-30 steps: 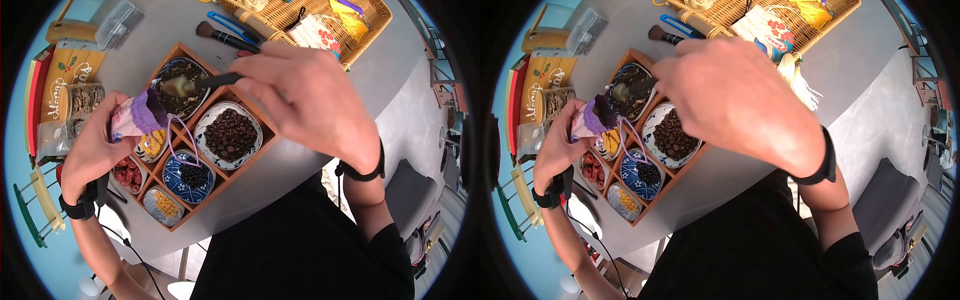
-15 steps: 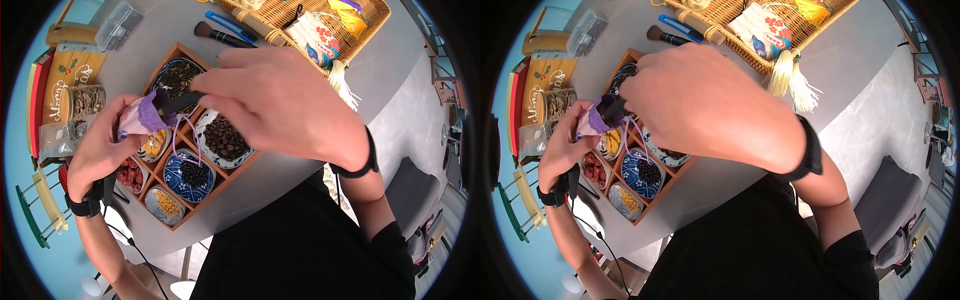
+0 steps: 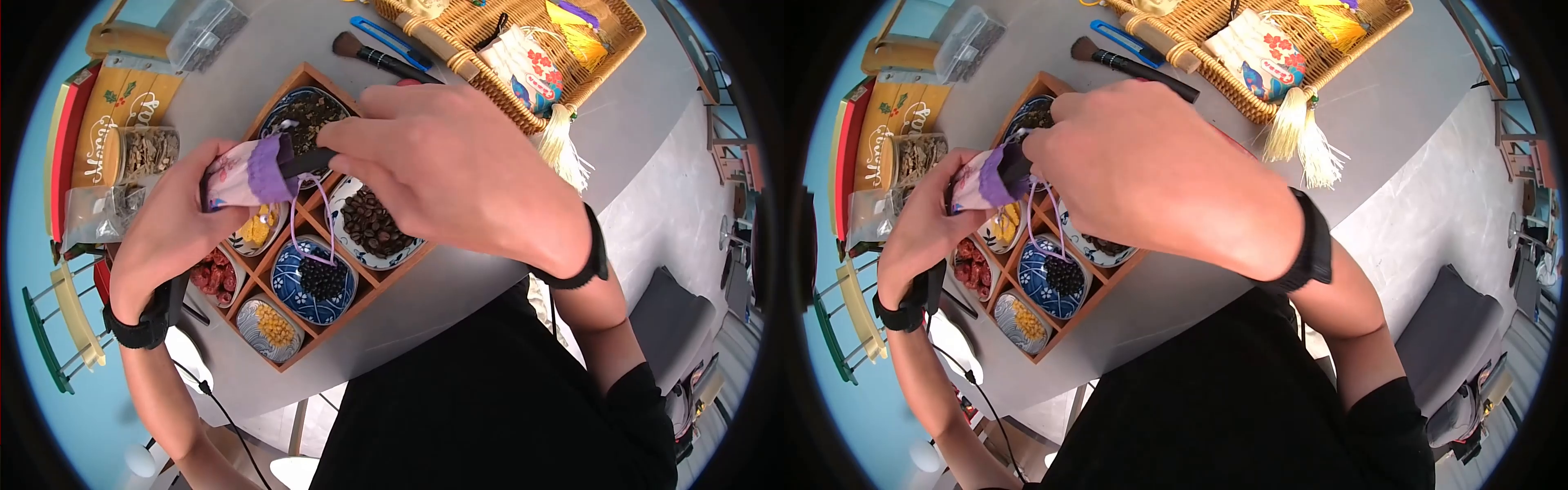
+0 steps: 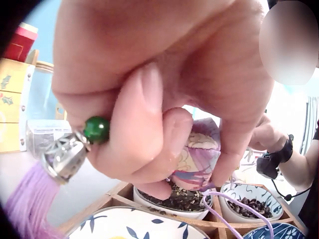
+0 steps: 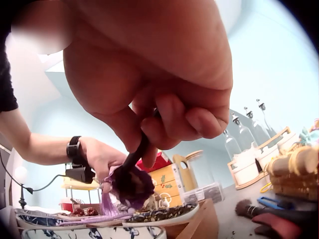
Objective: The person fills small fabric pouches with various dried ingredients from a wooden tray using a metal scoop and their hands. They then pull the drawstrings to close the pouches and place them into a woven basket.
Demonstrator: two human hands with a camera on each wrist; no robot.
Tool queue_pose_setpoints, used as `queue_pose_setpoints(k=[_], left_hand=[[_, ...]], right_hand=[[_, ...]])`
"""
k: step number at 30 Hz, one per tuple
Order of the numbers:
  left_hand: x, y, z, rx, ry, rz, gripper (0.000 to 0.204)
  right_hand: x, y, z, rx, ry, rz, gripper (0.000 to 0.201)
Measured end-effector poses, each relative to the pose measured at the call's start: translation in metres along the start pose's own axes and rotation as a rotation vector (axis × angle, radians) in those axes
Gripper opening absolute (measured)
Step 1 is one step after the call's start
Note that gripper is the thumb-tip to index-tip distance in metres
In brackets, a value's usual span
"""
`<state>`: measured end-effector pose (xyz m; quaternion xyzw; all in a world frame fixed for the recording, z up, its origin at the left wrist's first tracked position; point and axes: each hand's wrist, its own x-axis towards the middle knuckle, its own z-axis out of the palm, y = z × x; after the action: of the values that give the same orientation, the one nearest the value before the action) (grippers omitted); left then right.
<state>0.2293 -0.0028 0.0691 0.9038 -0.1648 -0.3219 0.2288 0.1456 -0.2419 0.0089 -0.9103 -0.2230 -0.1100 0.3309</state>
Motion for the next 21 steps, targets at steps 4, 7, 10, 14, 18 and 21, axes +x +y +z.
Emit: queue_pose_setpoints(k=[4,7,10,14,18,21], left_hand=[[-0.004,0.003,-0.004,0.065,0.010,-0.017,0.034],[-0.008,0.001,-0.009,-0.010,0.033,-0.049,0.033],[-0.006,0.000,-0.006,0.018,0.045,0.015,0.032],[-0.008,0.000,-0.005,0.013,0.073,0.027,0.031],[-0.012,-0.005,-0.008,0.041,0.047,-0.001,0.031],[-0.008,0.002,-0.005,0.002,0.035,0.007,0.031]], right_hand=[[-0.003,0.007,-0.006,-0.022,0.040,0.092,0.016],[-0.010,0.009,-0.016,-0.027,0.067,0.114,0.019],[-0.005,0.003,-0.013,-0.025,0.049,0.067,0.018],[-0.006,0.009,-0.011,-0.057,0.050,0.083,0.018],[-0.013,0.004,-0.021,0.037,0.053,0.147,0.019],[-0.001,0.001,-0.012,-0.011,0.029,0.054,0.019]])
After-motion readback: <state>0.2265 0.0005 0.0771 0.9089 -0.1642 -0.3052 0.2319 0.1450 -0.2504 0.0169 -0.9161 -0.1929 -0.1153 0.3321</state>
